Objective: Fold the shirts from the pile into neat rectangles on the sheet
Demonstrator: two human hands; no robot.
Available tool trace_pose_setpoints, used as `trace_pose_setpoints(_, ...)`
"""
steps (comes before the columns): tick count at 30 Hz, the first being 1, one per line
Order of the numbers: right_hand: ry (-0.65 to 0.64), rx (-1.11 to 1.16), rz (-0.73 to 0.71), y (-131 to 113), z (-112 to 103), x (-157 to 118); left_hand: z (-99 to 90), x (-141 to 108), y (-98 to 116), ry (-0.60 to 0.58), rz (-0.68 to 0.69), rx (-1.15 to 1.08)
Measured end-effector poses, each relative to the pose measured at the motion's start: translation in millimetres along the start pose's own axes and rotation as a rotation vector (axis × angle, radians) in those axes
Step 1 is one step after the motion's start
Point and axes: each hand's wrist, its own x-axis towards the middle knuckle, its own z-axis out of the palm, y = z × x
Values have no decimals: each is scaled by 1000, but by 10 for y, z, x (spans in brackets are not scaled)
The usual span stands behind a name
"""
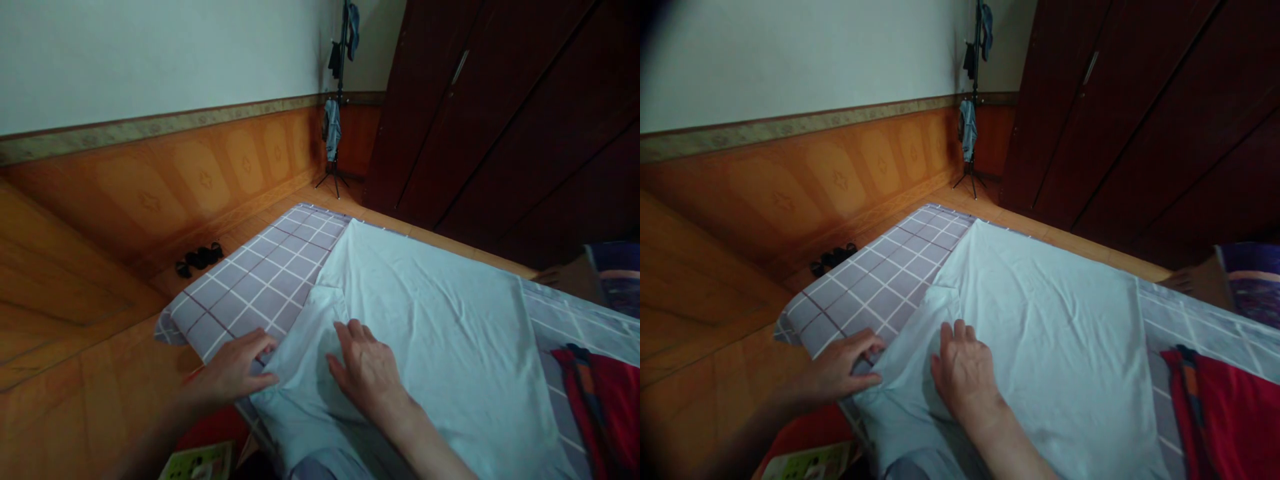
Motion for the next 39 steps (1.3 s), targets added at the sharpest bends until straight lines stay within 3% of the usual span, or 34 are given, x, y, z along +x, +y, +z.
trace_pose_setpoints(4, -34, -177, -110, 106, 164, -152, 298, -400, -84, 70, 5, 100)
trace_pose_setpoints(9, -28, -232, -170, 147, 155, -162, 446, -474, -151, 208, 89, 200)
trace_pose_setpoints(12, 52, -204, -164, 196, 77, -195, 436, -474, -153, 197, 83, 235)
trace_pose_setpoints(15, 9, -112, -217, 203, 84, -319, 372, -493, -161, 136, 13, 242)
trace_pose_setpoints(20, -21, -31, -253, 184, 104, -511, 73, -500, -65, -57, -26, 160)
trace_pose_setpoints(23, 53, -40, -244, 197, 70, -550, -53, -341, 97, -14, 98, 106)
trace_pose_setpoints(26, 6, -20, -263, 203, 46, -590, -10, -39, 234, 66, 231, 147)
trace_pose_setpoints(29, -33, 31, -274, 249, -2, -679, 68, 244, 295, 37, 248, 278)
trace_pose_setpoints(31, 22, 21, -252, 332, -59, -752, 68, 367, 322, 0, 232, 345)
trace_pose_setpoints(34, 93, -31, -163, 525, -109, -830, 59, 503, 372, 46, 303, 372)
trace_pose_setpoints(36, 108, -74, -110, 679, -63, -852, 132, 599, 376, 87, 384, 373)
trace_pose_setpoints(39, 110, -156, -37, 931, 133, -882, 370, 723, 252, 57, 457, 380)
